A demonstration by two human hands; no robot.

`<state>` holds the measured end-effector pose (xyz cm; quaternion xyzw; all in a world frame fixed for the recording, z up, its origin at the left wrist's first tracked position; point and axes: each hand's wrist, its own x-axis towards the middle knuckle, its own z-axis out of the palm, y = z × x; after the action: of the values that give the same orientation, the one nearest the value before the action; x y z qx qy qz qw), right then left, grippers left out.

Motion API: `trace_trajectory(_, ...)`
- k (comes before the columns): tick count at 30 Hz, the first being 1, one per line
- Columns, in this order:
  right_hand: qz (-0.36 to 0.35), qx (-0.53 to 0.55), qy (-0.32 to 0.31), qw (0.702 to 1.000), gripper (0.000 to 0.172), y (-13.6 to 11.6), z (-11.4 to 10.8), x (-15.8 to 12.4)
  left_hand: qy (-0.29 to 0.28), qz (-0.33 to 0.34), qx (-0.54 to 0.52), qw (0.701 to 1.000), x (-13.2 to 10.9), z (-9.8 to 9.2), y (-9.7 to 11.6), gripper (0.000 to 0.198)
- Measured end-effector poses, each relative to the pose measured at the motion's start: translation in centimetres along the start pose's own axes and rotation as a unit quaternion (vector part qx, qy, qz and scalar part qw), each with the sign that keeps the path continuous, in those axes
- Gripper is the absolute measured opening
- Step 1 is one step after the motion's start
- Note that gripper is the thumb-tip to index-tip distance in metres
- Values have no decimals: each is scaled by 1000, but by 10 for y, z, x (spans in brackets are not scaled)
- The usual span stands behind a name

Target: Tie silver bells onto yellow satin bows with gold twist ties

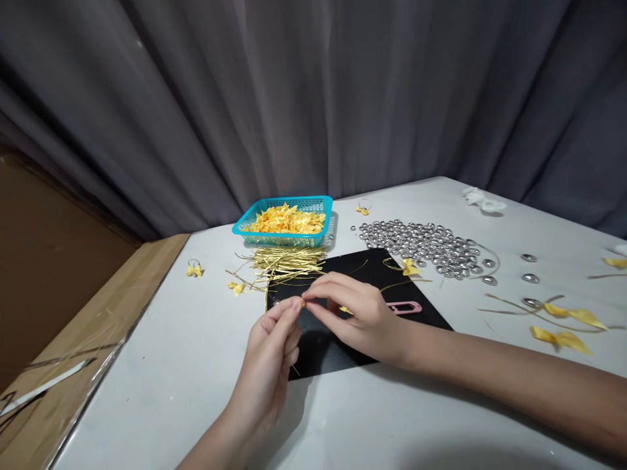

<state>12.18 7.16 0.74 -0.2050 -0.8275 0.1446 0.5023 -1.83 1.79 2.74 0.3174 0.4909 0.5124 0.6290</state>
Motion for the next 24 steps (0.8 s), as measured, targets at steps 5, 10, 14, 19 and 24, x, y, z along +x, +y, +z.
trace_trajectory(5, -34, -15, 19, 999, 14, -1, -1, 2, 14, 9, 4, 1000, -1, 1, -1, 27)
trace_trajectory(10, -40, -32, 18, 999, 10, -5, -3, 3, 43, 36, 6, 998, 0, 2, -2, 30)
trace_trajectory(14, -32, -30, 4, 999, 8, -2, -1, 2, 57, 42, 10, 997, 2, 4, -4, 34)
trace_trajectory(19, -34, -20, -1, 999, 11, 2, -1, 3, 68, 33, 8, 997, 2, 5, -4, 36)
trace_trajectory(24, -67, -141, -9, 988, 14, -1, -2, 1, 81, 9, 3, 997, 3, 7, -7, 37)
